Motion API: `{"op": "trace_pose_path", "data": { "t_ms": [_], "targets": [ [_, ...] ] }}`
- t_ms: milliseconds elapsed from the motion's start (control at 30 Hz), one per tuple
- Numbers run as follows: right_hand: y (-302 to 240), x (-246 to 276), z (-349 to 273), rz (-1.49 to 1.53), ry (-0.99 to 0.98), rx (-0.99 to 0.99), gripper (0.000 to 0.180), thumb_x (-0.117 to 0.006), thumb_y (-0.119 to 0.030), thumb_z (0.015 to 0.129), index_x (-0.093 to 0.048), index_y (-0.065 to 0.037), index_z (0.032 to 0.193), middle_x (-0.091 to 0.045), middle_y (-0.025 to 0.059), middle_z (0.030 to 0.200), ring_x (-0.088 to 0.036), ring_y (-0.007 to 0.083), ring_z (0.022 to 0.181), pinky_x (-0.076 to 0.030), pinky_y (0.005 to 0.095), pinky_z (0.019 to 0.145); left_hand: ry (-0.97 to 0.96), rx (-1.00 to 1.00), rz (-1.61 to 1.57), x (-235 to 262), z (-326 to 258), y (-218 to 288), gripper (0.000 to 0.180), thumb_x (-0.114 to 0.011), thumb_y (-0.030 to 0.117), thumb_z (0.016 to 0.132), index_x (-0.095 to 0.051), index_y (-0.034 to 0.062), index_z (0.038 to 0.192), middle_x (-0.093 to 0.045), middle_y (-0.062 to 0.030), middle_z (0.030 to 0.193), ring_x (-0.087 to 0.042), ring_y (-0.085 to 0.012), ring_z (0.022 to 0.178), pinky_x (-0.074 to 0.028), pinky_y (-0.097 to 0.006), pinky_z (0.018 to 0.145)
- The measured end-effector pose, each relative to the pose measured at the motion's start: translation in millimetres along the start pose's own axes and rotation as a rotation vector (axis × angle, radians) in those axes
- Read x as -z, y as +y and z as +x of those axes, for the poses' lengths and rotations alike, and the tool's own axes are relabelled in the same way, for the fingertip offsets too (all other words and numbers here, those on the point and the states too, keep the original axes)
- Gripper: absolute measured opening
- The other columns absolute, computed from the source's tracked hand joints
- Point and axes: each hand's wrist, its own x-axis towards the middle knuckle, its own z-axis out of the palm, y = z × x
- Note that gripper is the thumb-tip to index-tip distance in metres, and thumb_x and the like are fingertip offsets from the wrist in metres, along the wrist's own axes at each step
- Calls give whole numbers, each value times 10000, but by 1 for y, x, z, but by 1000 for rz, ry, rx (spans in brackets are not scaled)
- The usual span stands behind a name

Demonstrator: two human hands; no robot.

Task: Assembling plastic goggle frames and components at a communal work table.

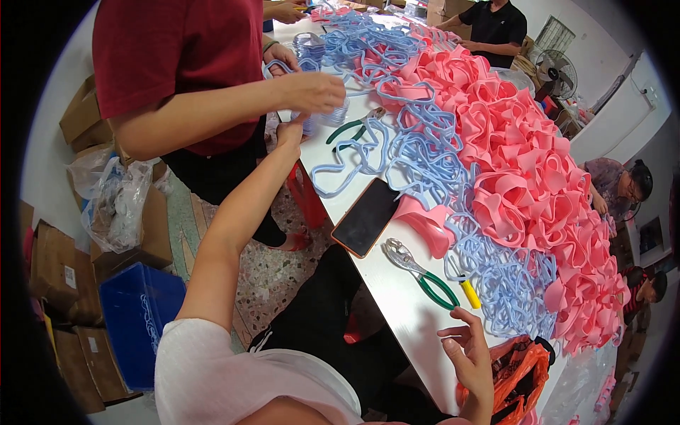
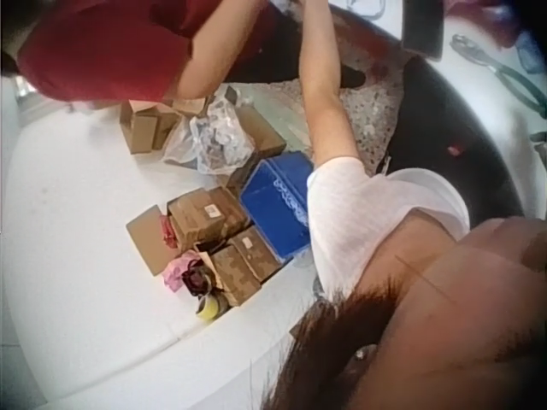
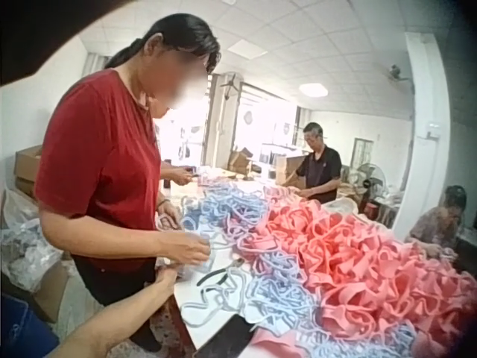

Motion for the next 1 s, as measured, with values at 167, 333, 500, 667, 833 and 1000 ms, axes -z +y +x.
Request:
{"op": "trace_pose_path", "data": {
  "t_ms": [167, 333, 500, 667, 833, 1000],
  "targets": [
    [5, 2, 1, -7, -24, -1, 575, -672, -160, 907, -398, -1, 1387, -462, 148, 1318, -610, 216, 1033, -483, 337, 881, 45, -261, 356, 8, 36, -22, 560, -553, 392, 923, -506, 49, 1363, -526, -69, 1387, -507, -142, 1228, -398, -316, 1006],
    [9, 3, -1, -22, -25, -13, 581, -687, -141, 896, -405, 7, 1382, -452, 162, 1314, -617, 223, 1016, -493, 340, 889, -43, -461, 894, 8, 31, -18, 570, -443, 405, 946, -454, 107, 1432, -471, -10, 1460, -435, -146, 1317, -309, -318, 1096],
    [10, 5, 1, -49, -47, 55, 546, -651, -149, 917, -410, -21, 1390, -467, 118, 1310, -605, 202, 1030, -473, 341, 897, -213, -523, 812, 31, 64, -30, 527, -429, 433, 958, -559, 62, 1310, -596, -141, 1313, -566, -260, 1188, -434, -386, 981],
    [5, 5, 5, -153, -35, 135, 503, -676, -91, 887, -472, -23, 1342, -488, 122, 1240, -608, 205, 1017, -485, 330, 881, -105, -614, 348, 63, -31, -38, 333, -708, 115, 840, -634, -6, 1141, -633, -129, 1051, -575, -177, 907, -462, -274, 803],
    [-5, 14, 9, -342, 30, 231, 430, -680, -141, 889, -530, -34, 1278, -542, 153, 1177, -628, 237, 951, -515, 330, 834, -189, -1098, 605, 72, -233, -58, 367, -620, -26, 812, -507, 13, 1159, -459, -137, 1204, -483, -246, 1003, -413, -368, 865],
    [-4, 19, 68, -534, 159, 401, 377, -593, -18, 884, -520, -30, 1254, -560, 177, 1164, -626, 323, 972, -515, 371, 830, -1293, -918, 713, 140, -341, -149, 225, -702, 176, 800, -658, 125, 1015, -594, -123, 1074, -537, -272, 1106, -382, -492, 974]
  ]
}}
